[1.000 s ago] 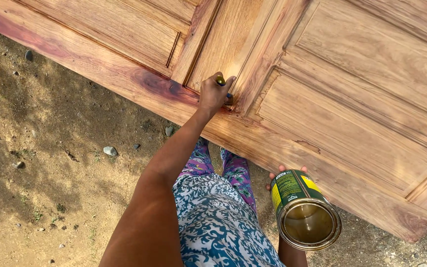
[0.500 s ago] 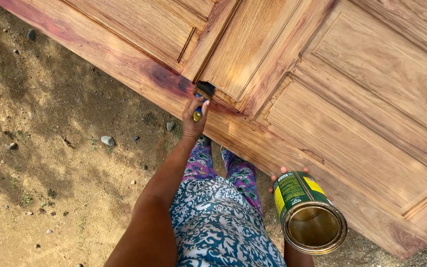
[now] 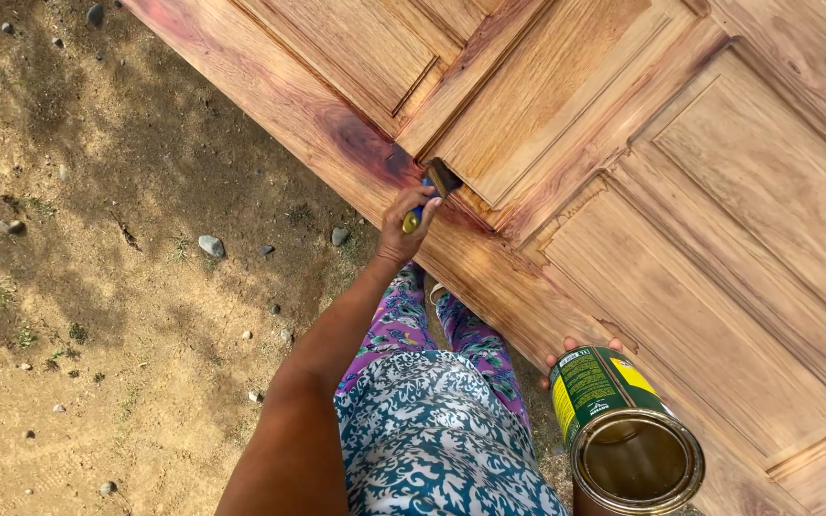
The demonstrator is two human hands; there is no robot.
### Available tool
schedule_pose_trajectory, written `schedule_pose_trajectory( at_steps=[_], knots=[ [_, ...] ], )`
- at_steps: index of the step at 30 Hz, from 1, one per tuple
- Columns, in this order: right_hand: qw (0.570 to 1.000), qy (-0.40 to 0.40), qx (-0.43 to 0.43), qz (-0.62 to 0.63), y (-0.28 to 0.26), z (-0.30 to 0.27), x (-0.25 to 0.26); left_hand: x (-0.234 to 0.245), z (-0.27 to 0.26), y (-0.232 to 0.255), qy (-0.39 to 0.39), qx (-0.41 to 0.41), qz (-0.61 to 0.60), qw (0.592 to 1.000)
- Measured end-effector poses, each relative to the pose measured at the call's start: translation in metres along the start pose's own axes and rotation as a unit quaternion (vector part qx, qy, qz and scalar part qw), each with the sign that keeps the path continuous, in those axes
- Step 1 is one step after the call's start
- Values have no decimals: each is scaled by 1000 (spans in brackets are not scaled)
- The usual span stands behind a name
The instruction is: The person applies wood stain to a paneled wooden door lying on the ground outdoors, using a paintbrush. They dip the brush into a stain can held in the other hand, brush stain across the door panels and rails, and work along the door's length covering the bare wood.
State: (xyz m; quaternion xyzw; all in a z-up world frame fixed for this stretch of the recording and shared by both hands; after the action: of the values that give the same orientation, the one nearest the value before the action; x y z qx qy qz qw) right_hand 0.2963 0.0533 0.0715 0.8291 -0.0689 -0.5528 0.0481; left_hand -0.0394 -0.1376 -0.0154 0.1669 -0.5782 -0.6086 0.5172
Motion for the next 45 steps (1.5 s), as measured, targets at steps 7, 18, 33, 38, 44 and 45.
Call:
schedule_pose_trajectory(
  at_steps=[7,18,33,38,44,45],
  knots=[
    [971,210,-98,-62,-32,-13,90,-48,-40,-14,237,187,-228,926],
    [924,64,-369,72,-19,10,34,-13,-39,-52,235,158,-225,932],
    [991,-38,-115,-48,-4,25,0,-58,-47,-3,84,271,-264,922],
    [994,-15,-85,-62,-7,17,7,-1,20,-33,166,208,-200,943],
    [996,-55,-72,-21,-5,7,27,-19,-18,-9,146,125,-139,972],
    [995,-71,-73,-5,-5,11,28,-25,-24,3,82,94,-89,988]
  ],
)
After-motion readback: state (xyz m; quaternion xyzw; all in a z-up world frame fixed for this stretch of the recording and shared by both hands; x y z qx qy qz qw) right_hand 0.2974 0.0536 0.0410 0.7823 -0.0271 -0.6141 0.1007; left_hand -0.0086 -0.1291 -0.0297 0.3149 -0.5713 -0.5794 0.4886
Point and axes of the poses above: each hand's wrist, its own z-axis towards the middle knuckle, its own x-axis out of the back of the hand, y = z × x, the point moved 6 cm from there along z, towards the middle knuckle, and after that the axes turned 14 degrees about -x, right-handed, at the moved point
